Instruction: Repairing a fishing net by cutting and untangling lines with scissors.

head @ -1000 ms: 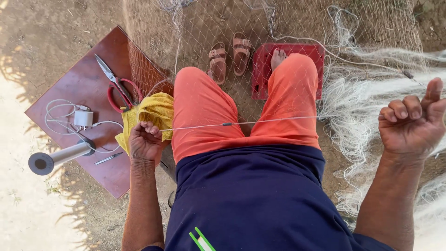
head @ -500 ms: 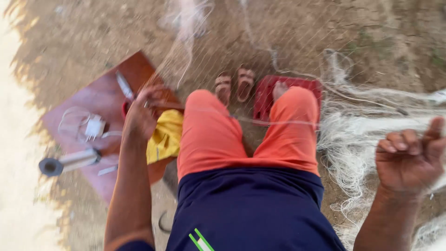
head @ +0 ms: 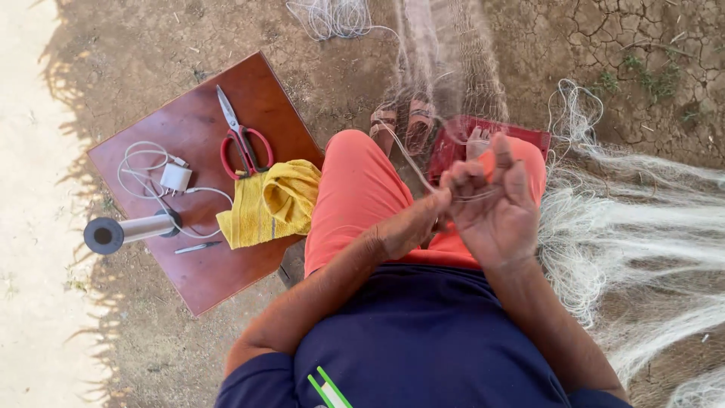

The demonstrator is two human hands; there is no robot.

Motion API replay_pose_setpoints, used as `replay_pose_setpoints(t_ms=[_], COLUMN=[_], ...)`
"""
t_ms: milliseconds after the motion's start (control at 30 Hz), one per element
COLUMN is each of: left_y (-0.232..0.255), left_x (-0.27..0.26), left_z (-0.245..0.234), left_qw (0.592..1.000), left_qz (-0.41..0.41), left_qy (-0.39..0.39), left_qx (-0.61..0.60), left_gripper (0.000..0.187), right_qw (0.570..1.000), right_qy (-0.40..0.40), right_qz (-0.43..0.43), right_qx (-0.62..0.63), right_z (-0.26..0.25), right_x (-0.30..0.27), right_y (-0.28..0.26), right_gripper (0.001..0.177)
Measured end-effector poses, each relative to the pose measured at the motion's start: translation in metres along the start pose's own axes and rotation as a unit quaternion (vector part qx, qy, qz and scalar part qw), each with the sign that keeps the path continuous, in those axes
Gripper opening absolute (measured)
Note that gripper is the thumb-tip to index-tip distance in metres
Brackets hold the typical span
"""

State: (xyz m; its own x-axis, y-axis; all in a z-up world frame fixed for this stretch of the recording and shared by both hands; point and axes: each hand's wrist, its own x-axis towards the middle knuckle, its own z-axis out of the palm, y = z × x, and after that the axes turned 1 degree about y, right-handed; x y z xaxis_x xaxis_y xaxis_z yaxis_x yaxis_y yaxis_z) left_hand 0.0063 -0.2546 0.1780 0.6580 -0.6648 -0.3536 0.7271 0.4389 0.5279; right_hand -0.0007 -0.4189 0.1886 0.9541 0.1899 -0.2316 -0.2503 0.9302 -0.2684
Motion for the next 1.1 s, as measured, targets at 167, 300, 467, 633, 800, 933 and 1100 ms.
replay_pose_setpoints(t_ms=[167,300,467,633,800,933,1100], left_y=[0.049,0.058,0.069,0.094,0.122,0.145,0.157], left_x=[0.000,-0.022,-0.051,-0.073,-0.120,-0.163,-0.192], left_z=[0.019,0.016,0.044,0.069,0.073,0.069,0.027], left_qw=[0.968,0.906,0.876,0.875,0.934,0.926,0.903], left_qz=[0.157,0.320,0.352,0.356,0.280,0.324,0.394], left_qy=[0.151,0.057,0.063,0.044,-0.103,-0.121,-0.103], left_qx=[0.124,0.272,0.323,0.324,0.198,0.151,0.137], left_gripper=[0.056,0.049,0.050,0.057,0.048,0.045,0.033], right_qw=[0.998,0.997,0.997,0.999,0.992,0.985,0.971], right_qy=[-0.002,0.010,0.074,0.019,0.061,0.109,0.170], right_qz=[0.001,0.038,0.011,-0.019,-0.010,-0.090,-0.168], right_qx=[0.057,0.073,0.006,-0.038,0.106,0.095,0.019], right_z=[0.000,-0.018,-0.038,-0.067,-0.064,-0.058,-0.066], right_x=[0.008,0.034,0.087,0.117,0.131,0.136,0.109], right_y=[0.019,0.023,0.001,0.012,-0.002,-0.051,-0.125], right_gripper=[0.043,0.050,0.066,0.082,0.035,0.044,0.042])
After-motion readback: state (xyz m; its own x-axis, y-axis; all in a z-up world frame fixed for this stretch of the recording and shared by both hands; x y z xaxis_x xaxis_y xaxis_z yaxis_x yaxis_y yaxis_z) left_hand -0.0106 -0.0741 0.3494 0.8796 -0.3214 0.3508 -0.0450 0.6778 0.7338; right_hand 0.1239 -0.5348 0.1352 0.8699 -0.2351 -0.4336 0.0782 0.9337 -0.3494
